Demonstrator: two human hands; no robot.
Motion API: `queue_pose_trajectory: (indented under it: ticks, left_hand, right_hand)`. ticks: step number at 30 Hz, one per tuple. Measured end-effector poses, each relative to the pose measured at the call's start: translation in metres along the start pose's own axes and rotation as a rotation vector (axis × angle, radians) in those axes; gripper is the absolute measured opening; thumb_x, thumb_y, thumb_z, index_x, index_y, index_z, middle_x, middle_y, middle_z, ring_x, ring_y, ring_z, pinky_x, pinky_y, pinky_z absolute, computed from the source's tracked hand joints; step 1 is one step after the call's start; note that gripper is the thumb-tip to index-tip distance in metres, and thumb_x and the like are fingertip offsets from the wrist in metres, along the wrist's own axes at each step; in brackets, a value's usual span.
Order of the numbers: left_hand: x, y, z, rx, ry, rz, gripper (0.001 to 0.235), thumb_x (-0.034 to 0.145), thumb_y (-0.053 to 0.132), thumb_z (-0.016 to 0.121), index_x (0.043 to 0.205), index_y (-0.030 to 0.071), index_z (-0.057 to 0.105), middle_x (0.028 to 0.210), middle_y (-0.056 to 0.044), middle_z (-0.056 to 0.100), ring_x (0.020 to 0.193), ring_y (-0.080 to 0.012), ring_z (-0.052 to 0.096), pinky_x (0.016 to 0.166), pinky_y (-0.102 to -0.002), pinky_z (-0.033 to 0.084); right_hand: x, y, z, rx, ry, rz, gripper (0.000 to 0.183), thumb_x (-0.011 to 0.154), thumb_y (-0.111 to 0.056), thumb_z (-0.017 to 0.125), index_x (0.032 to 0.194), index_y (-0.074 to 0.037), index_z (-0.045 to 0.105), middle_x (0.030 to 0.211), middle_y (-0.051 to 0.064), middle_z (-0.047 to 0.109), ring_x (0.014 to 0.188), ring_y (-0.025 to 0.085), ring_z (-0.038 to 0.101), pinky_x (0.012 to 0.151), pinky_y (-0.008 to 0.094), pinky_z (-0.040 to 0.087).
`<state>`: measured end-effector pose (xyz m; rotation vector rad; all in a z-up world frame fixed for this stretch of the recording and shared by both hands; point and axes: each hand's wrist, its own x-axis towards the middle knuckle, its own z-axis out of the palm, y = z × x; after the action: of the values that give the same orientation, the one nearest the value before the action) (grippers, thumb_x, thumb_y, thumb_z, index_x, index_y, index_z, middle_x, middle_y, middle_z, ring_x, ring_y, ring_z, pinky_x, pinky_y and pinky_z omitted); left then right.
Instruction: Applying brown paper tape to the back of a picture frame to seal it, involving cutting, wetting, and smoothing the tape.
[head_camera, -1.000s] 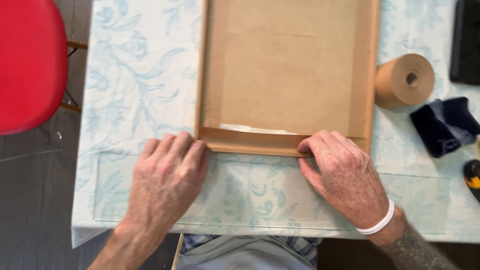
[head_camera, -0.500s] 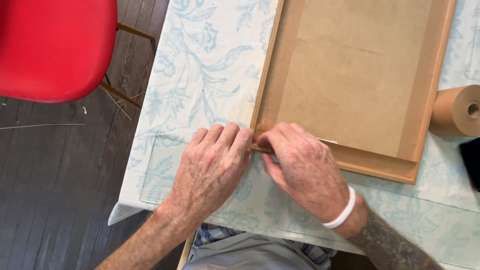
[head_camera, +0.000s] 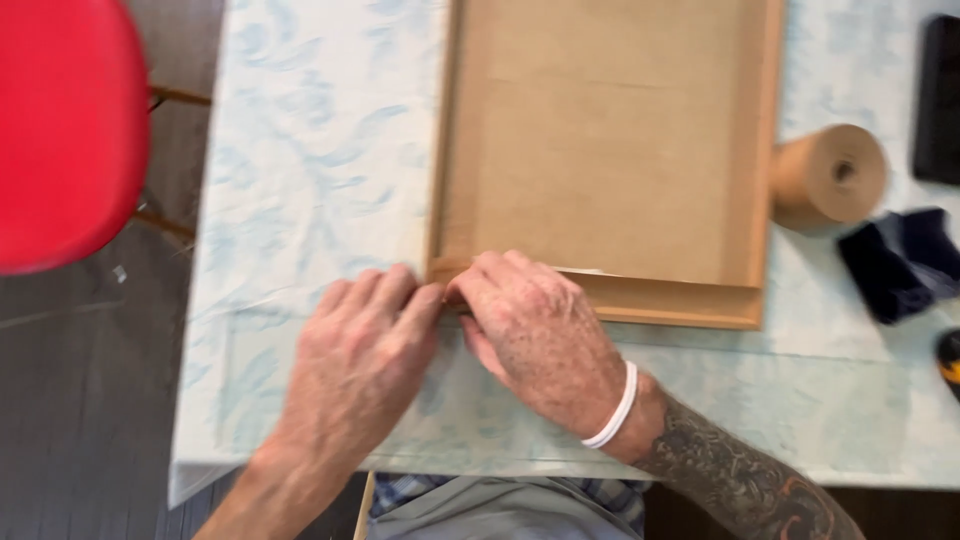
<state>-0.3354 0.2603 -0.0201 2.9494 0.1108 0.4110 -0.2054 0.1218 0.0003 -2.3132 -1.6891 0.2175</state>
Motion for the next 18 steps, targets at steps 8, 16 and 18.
queue_pose_trajectory:
  ticks: [8,16,18]
  left_hand:
    - [0.001,0.001,-0.003,0.118,-0.077,0.013,0.010,0.100,0.019,0.065,0.105,0.011,0.064,0.093,-0.004,0.058,0.081,-0.0242,0.057,0.070,-0.037,0.048]
    - [0.012,0.008,-0.011,0.362,-0.227,0.086,0.015,0.101,0.019,0.059,0.087,0.019,0.055,0.084,-0.002,0.052,0.076,-0.0223,0.054,0.067,-0.036,0.044]
    - [0.014,0.008,-0.010,0.377,-0.241,0.093,0.014,0.099,0.020,0.060,0.086,0.019,0.054,0.084,-0.001,0.053,0.077,-0.0220,0.055,0.067,-0.036,0.045]
  right_hand:
    - [-0.077,0.071,-0.027,-0.062,-0.068,0.115,0.013,0.090,-0.021,0.076,0.099,-0.013,0.070,0.096,0.006,0.074,0.088,0.020,0.072,0.081,0.036,0.059]
    - [-0.148,0.136,-0.066,-0.320,-0.114,0.213,0.024,0.082,-0.028,0.083,0.093,-0.014,0.067,0.086,0.001,0.069,0.084,0.019,0.065,0.078,0.034,0.056]
    - [-0.151,0.139,-0.066,-0.310,-0.119,0.203,0.021,0.085,-0.028,0.080,0.094,-0.015,0.066,0.087,0.000,0.068,0.084,0.018,0.064,0.077,0.033,0.055]
